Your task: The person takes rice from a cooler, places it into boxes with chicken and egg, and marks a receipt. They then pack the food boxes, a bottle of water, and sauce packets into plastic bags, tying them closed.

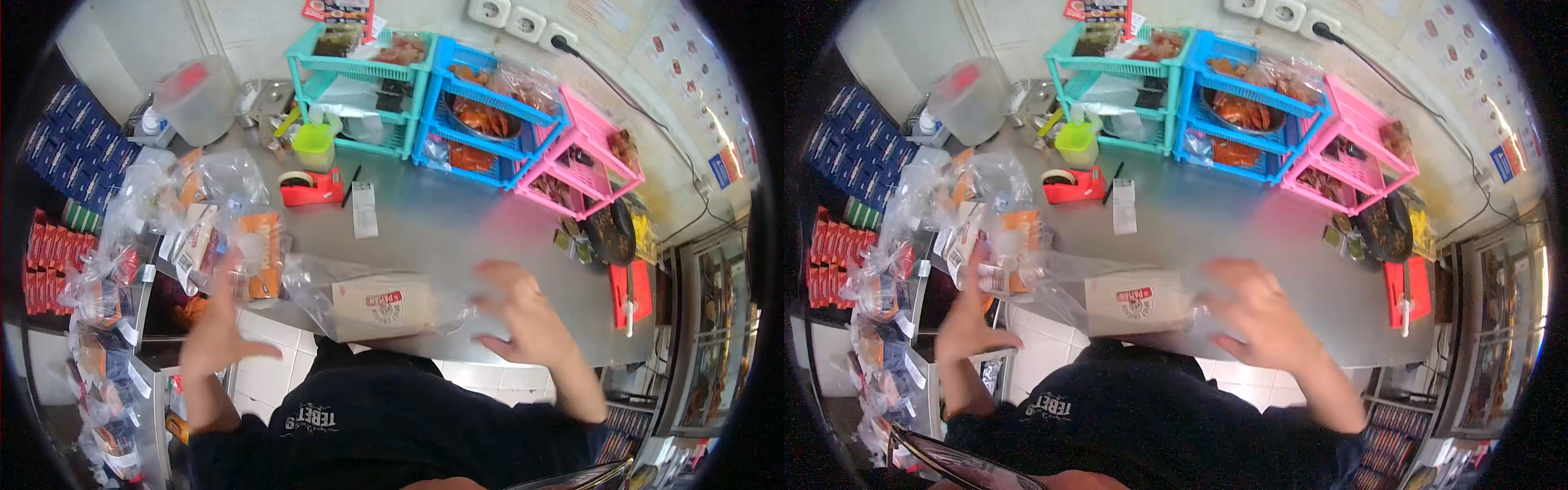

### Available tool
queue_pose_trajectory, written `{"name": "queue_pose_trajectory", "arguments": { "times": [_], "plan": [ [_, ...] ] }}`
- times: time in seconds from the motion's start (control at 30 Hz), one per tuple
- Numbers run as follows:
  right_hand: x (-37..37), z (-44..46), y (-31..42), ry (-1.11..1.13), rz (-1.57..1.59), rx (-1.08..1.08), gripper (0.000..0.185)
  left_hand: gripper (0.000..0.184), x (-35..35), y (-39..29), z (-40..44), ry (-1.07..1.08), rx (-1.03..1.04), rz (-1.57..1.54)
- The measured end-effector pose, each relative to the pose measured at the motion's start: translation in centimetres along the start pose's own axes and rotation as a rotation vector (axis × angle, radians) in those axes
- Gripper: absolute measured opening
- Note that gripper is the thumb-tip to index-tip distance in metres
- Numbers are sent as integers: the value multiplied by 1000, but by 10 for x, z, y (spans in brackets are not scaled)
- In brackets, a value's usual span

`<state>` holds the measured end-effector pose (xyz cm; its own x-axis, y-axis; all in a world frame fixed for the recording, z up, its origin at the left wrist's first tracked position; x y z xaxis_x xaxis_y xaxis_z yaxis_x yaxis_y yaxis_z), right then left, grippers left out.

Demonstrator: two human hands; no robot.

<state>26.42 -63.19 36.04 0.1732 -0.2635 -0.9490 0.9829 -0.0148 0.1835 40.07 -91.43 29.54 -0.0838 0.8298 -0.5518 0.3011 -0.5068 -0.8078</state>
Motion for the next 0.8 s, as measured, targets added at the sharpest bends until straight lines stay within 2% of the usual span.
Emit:
{"name": "queue_pose_trajectory", "arguments": {
  "times": [0.03, 0.07, 0.1, 0.13, 0.17, 0.2, 0.23, 0.27, 0.3, 0.33, 0.37, 0.4, 0.43, 0.47, 0.5, 0.53, 0.57, 0.6, 0.67, 0.7, 0.73, 0.77, 0.8],
  "plan": [
    [12, -26, -42, -135, 284, 362, 82, 128, 20, 41, 0, 90, -171, 121],
    [54, -44, -57, -48, 312, 408, 125, 127, 51, 66, 10, 85, -180, 194],
    [96, -45, -56, 61, 285, 410, 122, 126, 89, 85, 26, 80, -194, 261],
    [140, -39, -50, 174, 255, 411, 118, 115, 111, 73, 48, 45, -74, 159],
    [176, -28, -58, 40, 256, 424, 113, 105, 127, 58, 70, 3, 54, 65],
    [197, -10, -62, -105, 257, 436, 107, 89, 137, 48, 87, -117, 182, 192],
    [196, 9, -62, -215, 543, 543, 98, 75, 144, 39, 101, -239, 309, 323],
    [195, 21, -66, -318, 831, 636, 89, 75, 157, 43, 112, -263, 321, 330],
    [212, 19, -73, -328, 820, 613, 89, 62, 163, 74, 123, -227, 103, -145],
    [247, 5, -87, -501, 1012, 643, 79, 51, 175, 102, 129, -172, -114, -620],
    [267, -2, -100, -671, 1209, 668, 70, 51, 176, 104, 130, -188, -98, -617],
    [261, 9, -96, -670, 1209, 652, 70, 48, 168, 75, 121, -264, 251, -383],
    [228, 30, -71, -644, 1005, 422, 62, 45, 168, 47, 105, -330, 586, -136],
    [210, 39, -53, -624, 906, 310, 59, 45, 155, 32, 98, -337, 583, -132],
    [192, 46, -35, -613, 807, 200, 56, 42, 157, -10, 79, -186, 710, 217],
    [197, 57, -16, -311, 520, 141, 43, 39, 169, -30, 65, -28, 821, 567],
    [202, 57, -9, -159, 371, 117, 37, 39, 158, -30, 64, -35, 820, 570],
    [206, 57, -2, -15, 221, 73, 32, 48, 130, -25, 64, -103, 770, 383],
    [205, 51, 12, -44, 312, 5, 30, 56, 112, -16, 69, -171, 721, 208],
    [203, 56, 17, -44, 316, 1, 30, 60, 145, -11, 71, 51, 745, 226],
    [188, 64, 40, -142, 374, -237, 34, 64, 175, -8, 69, 278, 744, 237],
    [169, 67, 63, -239, 428, -474, 39, 63, 189, -5, 72, 322, 728, 288],
    [166, 82, 71, -27, 387, -475, 37, 63, 194, -9, 77, 291, 706, 349]
  ]
}}
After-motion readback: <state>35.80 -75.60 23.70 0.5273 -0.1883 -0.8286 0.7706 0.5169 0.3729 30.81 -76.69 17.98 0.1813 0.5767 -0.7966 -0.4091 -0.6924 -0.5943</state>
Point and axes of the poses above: each hand's wrist, its own z-axis towards the middle knuckle, its own x-axis out of the palm, y = z × x, the point moved 9 cm from there along z, towards the middle knuckle, and after that the axes turned 8 degrees about -x, right-handed, at the moved point
